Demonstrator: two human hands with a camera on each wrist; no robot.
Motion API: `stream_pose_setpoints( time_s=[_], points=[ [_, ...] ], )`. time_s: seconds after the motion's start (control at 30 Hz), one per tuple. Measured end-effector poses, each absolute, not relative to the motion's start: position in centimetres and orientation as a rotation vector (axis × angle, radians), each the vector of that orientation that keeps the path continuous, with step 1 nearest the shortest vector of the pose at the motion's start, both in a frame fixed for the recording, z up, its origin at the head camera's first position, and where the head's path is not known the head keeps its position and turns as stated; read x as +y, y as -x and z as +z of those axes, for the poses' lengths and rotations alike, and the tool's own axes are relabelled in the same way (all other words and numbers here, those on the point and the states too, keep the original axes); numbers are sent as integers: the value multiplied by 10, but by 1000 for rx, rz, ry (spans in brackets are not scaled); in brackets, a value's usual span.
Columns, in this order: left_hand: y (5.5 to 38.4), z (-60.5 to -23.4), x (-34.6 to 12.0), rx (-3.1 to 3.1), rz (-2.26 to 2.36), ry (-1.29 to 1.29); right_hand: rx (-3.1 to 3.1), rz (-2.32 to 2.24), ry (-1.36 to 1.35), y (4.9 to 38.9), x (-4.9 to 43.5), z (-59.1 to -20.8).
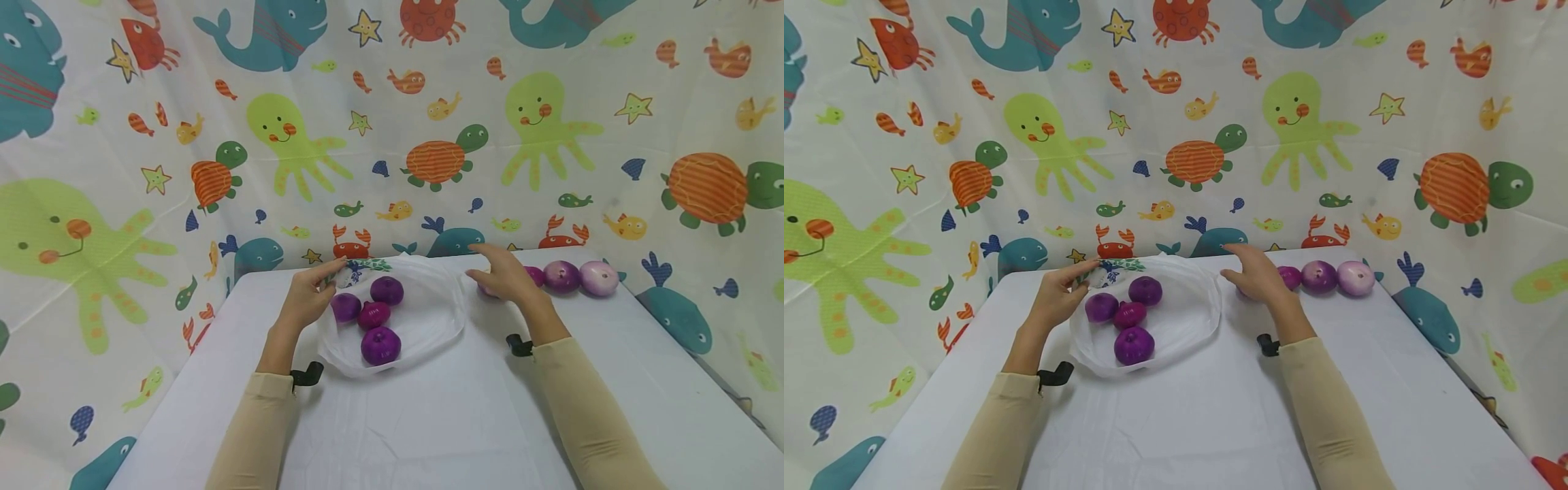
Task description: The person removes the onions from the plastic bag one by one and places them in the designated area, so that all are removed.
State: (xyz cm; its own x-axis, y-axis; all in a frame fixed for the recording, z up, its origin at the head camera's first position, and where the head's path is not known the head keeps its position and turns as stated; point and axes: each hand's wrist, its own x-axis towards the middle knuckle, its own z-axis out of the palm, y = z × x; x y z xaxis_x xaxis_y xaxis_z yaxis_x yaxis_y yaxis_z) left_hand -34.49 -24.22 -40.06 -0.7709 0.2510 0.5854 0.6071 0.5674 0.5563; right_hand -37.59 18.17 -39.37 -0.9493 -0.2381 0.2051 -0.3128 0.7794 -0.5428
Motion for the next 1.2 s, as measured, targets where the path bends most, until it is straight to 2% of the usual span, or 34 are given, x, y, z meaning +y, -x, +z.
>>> stream_pose_setpoints(
  time_s=[0.23,0.77,1.2],
  points=[
    [346,-401,-243,-2360,-1085,683,-2748,885,-602,364,164,-379],
    [346,-401,-243,-2348,-1093,693,-2587,854,-860,342,120,-373],
    [346,-401,-243,-2343,-1094,700,-2669,781,-1008,335,96,-382]
  ],
)
